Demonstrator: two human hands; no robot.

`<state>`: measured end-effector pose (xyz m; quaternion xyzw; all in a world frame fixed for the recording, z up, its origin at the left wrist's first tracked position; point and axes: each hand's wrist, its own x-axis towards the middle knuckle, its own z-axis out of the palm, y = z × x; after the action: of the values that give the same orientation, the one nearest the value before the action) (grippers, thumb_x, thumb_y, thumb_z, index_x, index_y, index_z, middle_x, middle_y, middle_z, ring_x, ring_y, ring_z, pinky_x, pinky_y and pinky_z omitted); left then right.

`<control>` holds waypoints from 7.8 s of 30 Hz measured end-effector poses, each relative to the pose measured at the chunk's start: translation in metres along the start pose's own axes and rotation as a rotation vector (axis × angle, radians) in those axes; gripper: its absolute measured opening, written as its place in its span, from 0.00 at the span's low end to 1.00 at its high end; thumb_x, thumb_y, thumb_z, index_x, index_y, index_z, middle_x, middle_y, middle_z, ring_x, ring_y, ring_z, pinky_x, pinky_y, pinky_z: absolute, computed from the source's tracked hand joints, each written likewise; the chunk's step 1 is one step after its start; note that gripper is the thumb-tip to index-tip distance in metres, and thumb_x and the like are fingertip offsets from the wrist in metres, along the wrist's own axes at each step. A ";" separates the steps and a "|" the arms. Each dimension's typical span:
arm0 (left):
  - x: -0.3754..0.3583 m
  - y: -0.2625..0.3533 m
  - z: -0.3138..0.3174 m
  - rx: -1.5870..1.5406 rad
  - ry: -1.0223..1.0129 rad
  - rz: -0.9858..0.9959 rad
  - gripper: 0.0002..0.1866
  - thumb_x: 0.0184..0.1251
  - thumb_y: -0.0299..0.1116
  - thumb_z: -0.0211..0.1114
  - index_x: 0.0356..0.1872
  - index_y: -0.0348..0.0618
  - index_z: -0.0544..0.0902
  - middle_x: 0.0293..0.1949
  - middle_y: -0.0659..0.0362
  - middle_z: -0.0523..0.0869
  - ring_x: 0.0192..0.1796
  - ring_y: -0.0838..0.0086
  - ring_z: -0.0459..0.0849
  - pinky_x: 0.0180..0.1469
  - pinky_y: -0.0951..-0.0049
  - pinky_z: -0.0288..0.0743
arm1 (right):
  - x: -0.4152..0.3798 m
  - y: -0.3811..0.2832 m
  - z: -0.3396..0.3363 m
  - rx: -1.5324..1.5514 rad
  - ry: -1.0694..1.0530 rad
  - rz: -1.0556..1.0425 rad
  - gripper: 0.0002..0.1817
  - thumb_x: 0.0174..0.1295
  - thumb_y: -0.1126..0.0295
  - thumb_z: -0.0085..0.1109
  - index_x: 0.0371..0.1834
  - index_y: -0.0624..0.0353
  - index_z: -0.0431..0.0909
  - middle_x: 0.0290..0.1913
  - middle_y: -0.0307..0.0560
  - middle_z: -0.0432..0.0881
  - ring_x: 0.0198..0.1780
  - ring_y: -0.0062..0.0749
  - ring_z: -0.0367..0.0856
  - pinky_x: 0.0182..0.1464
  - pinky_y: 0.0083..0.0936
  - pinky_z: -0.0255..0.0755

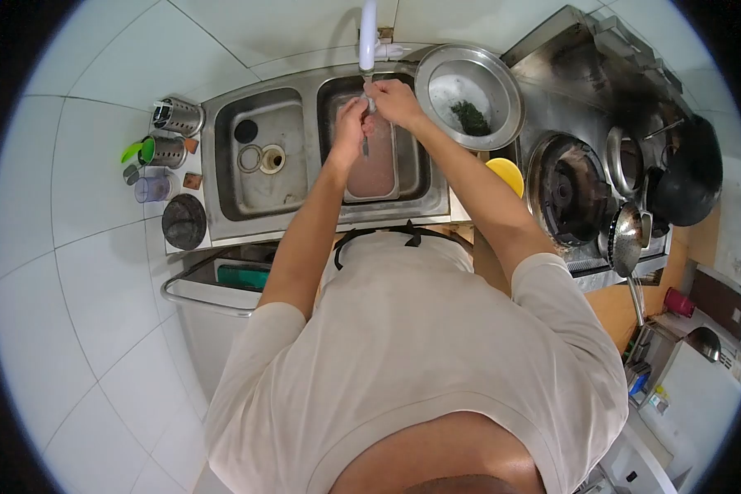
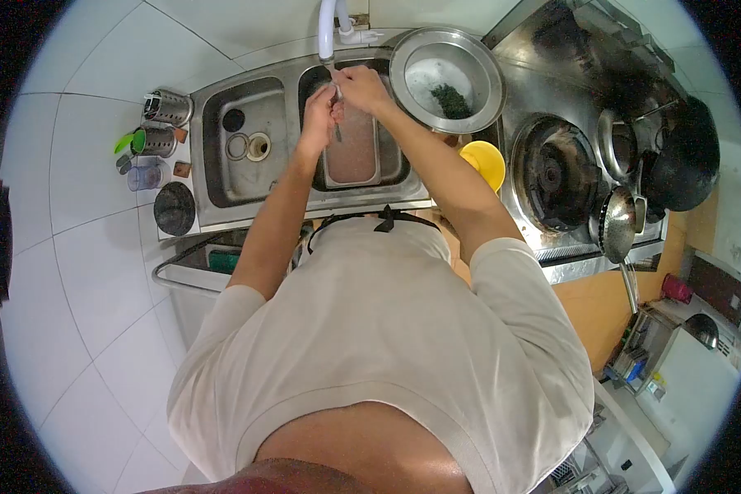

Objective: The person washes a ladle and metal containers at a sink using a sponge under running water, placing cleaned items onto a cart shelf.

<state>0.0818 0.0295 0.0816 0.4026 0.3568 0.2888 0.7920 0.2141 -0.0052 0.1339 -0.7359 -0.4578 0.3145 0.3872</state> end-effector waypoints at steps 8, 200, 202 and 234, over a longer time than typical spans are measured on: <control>0.014 -0.002 -0.007 0.281 0.268 0.052 0.18 0.76 0.43 0.53 0.38 0.39 0.84 0.25 0.66 0.77 0.25 0.83 0.71 0.27 0.80 0.64 | -0.003 -0.010 0.012 -0.098 0.017 -0.012 0.19 0.65 0.56 0.54 0.37 0.62 0.84 0.34 0.61 0.84 0.40 0.54 0.84 0.46 0.39 0.74; -0.004 0.041 0.015 0.430 -0.110 0.186 0.17 0.69 0.15 0.48 0.55 0.34 0.76 0.44 0.53 0.85 0.44 0.72 0.86 0.49 0.74 0.78 | -0.094 0.102 -0.040 0.221 0.097 0.130 0.29 0.55 0.61 0.71 0.56 0.66 0.73 0.52 0.55 0.83 0.55 0.43 0.80 0.58 0.32 0.70; -0.004 0.034 0.013 0.443 -0.094 0.239 0.16 0.69 0.16 0.50 0.54 0.34 0.78 0.41 0.55 0.86 0.43 0.74 0.86 0.47 0.75 0.78 | -0.091 0.104 -0.037 0.197 0.093 0.121 0.30 0.55 0.61 0.70 0.57 0.67 0.73 0.53 0.56 0.82 0.56 0.44 0.79 0.60 0.33 0.69; -0.089 -0.051 -0.031 0.848 0.365 0.520 0.12 0.59 0.17 0.56 0.43 0.41 0.74 0.30 0.51 0.82 0.29 0.64 0.82 0.34 0.68 0.74 | -0.138 0.134 -0.013 0.255 -0.103 0.119 0.28 0.55 0.66 0.71 0.56 0.67 0.73 0.49 0.53 0.85 0.52 0.38 0.83 0.56 0.32 0.72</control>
<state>0.0144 -0.0489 0.0553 0.7059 0.4626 0.3716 0.3869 0.2297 -0.1727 0.0410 -0.6896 -0.3888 0.4299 0.4341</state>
